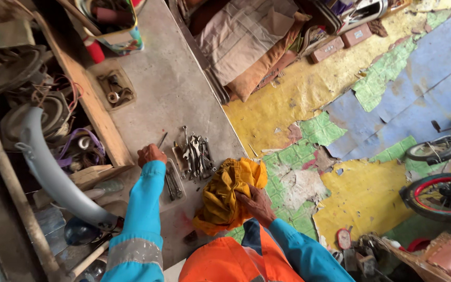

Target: The person stands at a workbench and first handles a gray curved bicycle fender, then uses a yellow cloth to wipe the bench surface and a plastic container. They then wipe metal wrenches and hand tools one at a time with the cloth and lay them out on the bench.

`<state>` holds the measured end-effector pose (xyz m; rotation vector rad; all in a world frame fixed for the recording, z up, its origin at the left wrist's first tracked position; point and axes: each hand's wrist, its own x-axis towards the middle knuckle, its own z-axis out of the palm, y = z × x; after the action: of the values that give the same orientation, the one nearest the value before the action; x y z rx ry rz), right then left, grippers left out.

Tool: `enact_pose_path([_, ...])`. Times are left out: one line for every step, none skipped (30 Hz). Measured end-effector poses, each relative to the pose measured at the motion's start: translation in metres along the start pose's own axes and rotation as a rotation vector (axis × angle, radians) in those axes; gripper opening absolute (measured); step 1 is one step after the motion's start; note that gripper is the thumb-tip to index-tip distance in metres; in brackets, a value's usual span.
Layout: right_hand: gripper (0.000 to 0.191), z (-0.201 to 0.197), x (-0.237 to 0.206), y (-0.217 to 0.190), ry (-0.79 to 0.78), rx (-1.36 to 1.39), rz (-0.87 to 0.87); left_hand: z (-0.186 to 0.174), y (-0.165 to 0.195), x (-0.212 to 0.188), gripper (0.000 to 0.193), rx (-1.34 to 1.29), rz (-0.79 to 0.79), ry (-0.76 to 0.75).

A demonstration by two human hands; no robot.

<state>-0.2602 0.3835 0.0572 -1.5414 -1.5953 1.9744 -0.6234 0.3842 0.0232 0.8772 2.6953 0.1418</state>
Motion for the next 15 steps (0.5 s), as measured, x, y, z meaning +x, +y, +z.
enact_pose_path([0.034,0.001,0.001,0.003,-0.009,0.048,0.028,0.002,-0.001,0.002,0.026,0.028,0.007,0.004])
enact_pose_path([0.034,0.002,0.003,0.006,-0.019,0.094,0.054,0.004,-0.002,0.004,0.028,0.039,0.001,-0.006])
enact_pose_path([0.034,0.002,0.004,0.009,-0.010,0.058,0.061,0.006,-0.003,0.006,0.031,0.048,-0.009,-0.015])
enact_pose_path([0.034,0.002,0.005,0.011,-0.002,0.021,0.065,0.007,-0.005,0.008,0.035,0.055,-0.019,-0.023])
enact_pose_path([0.034,0.003,0.006,0.013,0.006,-0.016,0.065,0.007,-0.007,0.009,0.034,0.069,-0.001,-0.013])
enact_pose_path([0.033,0.003,0.008,0.014,-0.009,-0.003,0.061,0.007,-0.008,0.010,0.033,0.083,0.017,-0.001])
enact_pose_path([0.033,0.004,0.009,0.016,-0.024,0.012,0.054,0.006,-0.009,0.012,0.033,0.096,0.037,0.014])
enact_pose_path([0.033,0.004,0.010,0.017,-0.038,0.027,0.047,0.005,-0.010,0.014,0.029,0.096,0.043,0.029])
enact_pose_path([0.032,0.004,0.011,0.018,-0.032,0.002,0.018,0.003,-0.010,0.014,0.025,0.097,0.047,0.043])
enact_pose_path([0.032,0.004,0.012,0.019,-0.027,-0.023,-0.009,0.002,-0.011,0.014,0.021,0.099,0.051,0.057])
enact_pose_path([0.032,0.005,0.014,0.019,-0.023,-0.046,-0.041,0.000,-0.010,0.016,0.020,0.042,0.050,0.066])
enact_pose_path([0.032,0.006,0.016,0.019,-0.034,-0.036,-0.018,-0.001,-0.009,0.017,0.019,-0.011,0.044,0.073])
enact_pose_path([0.032,0.007,0.017,0.019,-0.053,-0.026,0.009,-0.002,-0.010,0.013,0.018,-0.060,0.031,0.079])
enact_pose_path([0.031,0.010,0.021,0.018,-0.071,-0.015,0.029,-0.004,-0.009,0.010,0.016,-0.134,0.007,0.118])
enact_pose_path([0.032,0.013,0.025,0.017,-0.079,0.009,0.046,-0.006,-0.006,0.006,0.014,-0.206,-0.014,0.162])
